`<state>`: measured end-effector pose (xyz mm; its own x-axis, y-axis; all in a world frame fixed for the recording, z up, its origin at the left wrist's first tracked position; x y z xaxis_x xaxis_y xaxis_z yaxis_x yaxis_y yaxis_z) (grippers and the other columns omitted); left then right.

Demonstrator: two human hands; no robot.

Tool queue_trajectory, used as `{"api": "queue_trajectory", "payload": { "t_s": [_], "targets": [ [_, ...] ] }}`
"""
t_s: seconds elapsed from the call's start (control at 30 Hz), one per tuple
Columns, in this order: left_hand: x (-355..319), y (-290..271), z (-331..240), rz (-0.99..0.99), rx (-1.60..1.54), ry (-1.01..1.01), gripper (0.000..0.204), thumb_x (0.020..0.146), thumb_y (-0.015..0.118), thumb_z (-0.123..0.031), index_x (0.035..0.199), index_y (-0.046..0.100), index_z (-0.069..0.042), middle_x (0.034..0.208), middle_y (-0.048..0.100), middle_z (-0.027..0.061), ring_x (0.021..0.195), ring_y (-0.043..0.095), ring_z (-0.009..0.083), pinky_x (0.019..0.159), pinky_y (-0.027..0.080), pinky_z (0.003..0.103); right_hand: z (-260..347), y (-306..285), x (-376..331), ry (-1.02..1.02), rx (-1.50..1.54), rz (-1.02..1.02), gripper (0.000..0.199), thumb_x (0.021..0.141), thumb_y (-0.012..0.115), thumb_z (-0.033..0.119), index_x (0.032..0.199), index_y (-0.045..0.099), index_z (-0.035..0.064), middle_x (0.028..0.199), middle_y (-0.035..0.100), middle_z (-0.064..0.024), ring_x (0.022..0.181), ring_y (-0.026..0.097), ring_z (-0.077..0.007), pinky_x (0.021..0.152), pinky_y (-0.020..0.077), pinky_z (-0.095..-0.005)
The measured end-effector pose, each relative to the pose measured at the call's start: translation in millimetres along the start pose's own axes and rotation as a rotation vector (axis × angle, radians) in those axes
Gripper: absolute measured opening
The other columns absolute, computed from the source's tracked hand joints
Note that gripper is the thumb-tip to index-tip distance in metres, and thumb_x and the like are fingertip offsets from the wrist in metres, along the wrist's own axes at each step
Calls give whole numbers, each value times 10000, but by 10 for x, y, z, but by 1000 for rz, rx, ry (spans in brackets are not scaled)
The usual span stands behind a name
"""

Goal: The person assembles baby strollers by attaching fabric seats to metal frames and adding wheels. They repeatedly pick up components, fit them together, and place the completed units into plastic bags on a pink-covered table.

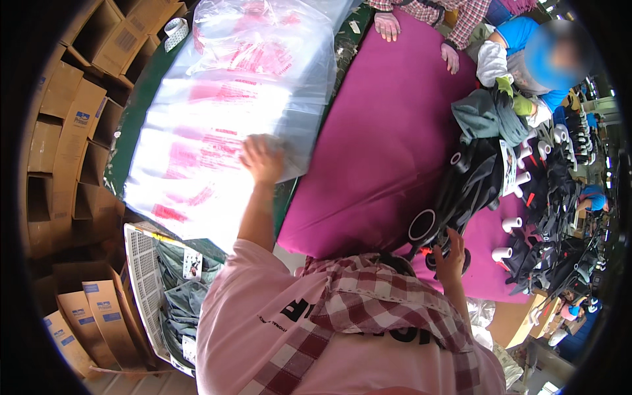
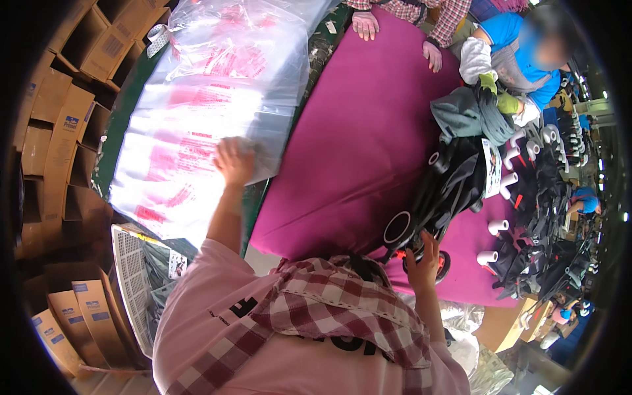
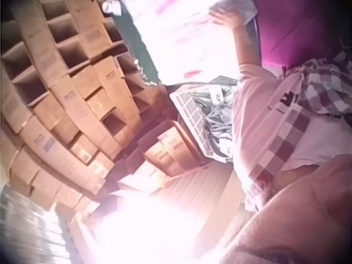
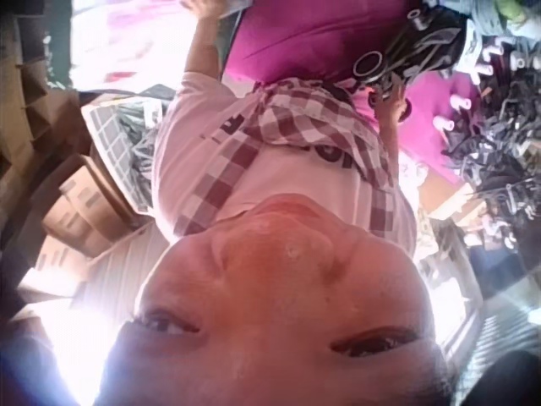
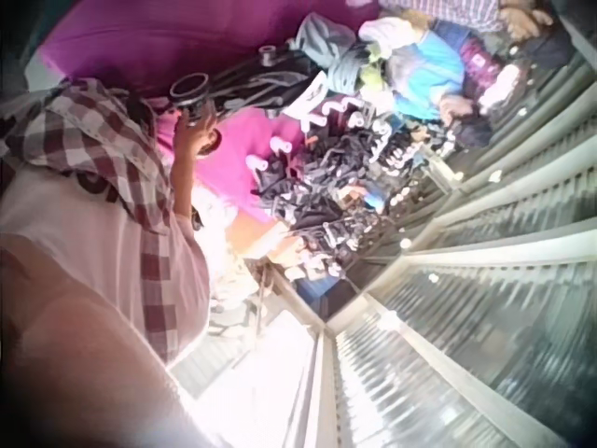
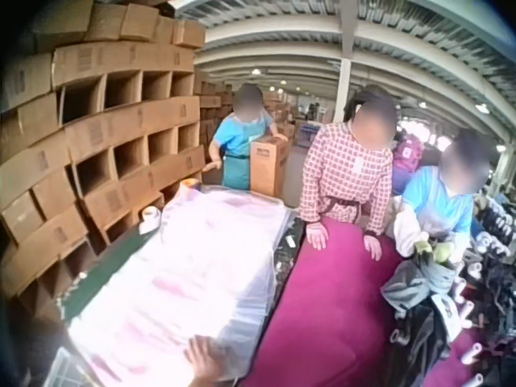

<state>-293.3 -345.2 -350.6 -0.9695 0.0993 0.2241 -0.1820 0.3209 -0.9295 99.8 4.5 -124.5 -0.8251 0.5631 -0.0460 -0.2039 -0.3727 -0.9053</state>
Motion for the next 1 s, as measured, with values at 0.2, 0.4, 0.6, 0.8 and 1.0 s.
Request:
{"api": "queue_trajectory", "payload": {
  "t_s": [0.2, 0.4, 0.6, 0.8, 1.0],
  "targets": [
    [671, -457, -1260, 34, -383, 137, 730, 867, 675, -400, 1497, 371, -192, 1564, 276, 184, 1445, 254, 403, 1140, 144, 661, 202, 28, 41, 82, -35, -8, 494, 799, 709, 72, 1269, 560, 38, 1328, 516, -199, 1220, 511, -397, 1015, 437, -449],
    [2010, -296, -624, -16, -180, -96, 893, 841, 669, -544, 1550, 250, -198, 1595, 179, 212, 1471, 129, 438, 1098, 143, 716, 133, 61, -4, 104, -48, -56, 452, 794, 709, 65, 1228, 585, 39, 1291, 537, -196, 1180, 533, -389, 985, 454, -436],
    [776, 363, -1472, 271, -90, 392, 632, 889, 607, -408, 1453, 433, -181, 1577, 275, 130, 1481, 174, 364, 1170, 138, 608, 167, 419, -94, 176, 47, -6, 383, 791, 709, 54, 1167, 635, 50, 1241, 560, -191, 1121, 559, -370, 927, 489, -412],
    [-388, 184, -2090, 409, -679, 483, 112, 887, 558, -113, 945, 654, -121, 1022, 661, 73, 1077, 582, 292, 961, 382, 468, 208, 193, -24, 83, 5, -59, 350, 794, 698, 39, 1140, 646, 36, 1239, 564, -205, 1159, 557, -388, 926, 498, -424],
    [-429, -461, -2070, 276, -799, 555, 58, 853, 590, -84, 878, 641, -93, 814, 664, 96, 807, 630, 322, 842, 415, 444, 173, 3, 386, -98, 33, -188, 361, 802, 688, 42, 1158, 624, 38, 1277, 538, -205, 1185, 536, -399, 979, 470, -443]
  ]
}}
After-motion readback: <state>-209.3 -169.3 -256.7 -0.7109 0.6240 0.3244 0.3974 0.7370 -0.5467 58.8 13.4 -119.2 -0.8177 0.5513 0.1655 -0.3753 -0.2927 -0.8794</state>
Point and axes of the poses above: each hand's wrist, its own x-axis towards the middle knuckle, its own y-axis out of the palm, z = x × y, the point moved 4 cm from there along x, towards the middle knuckle
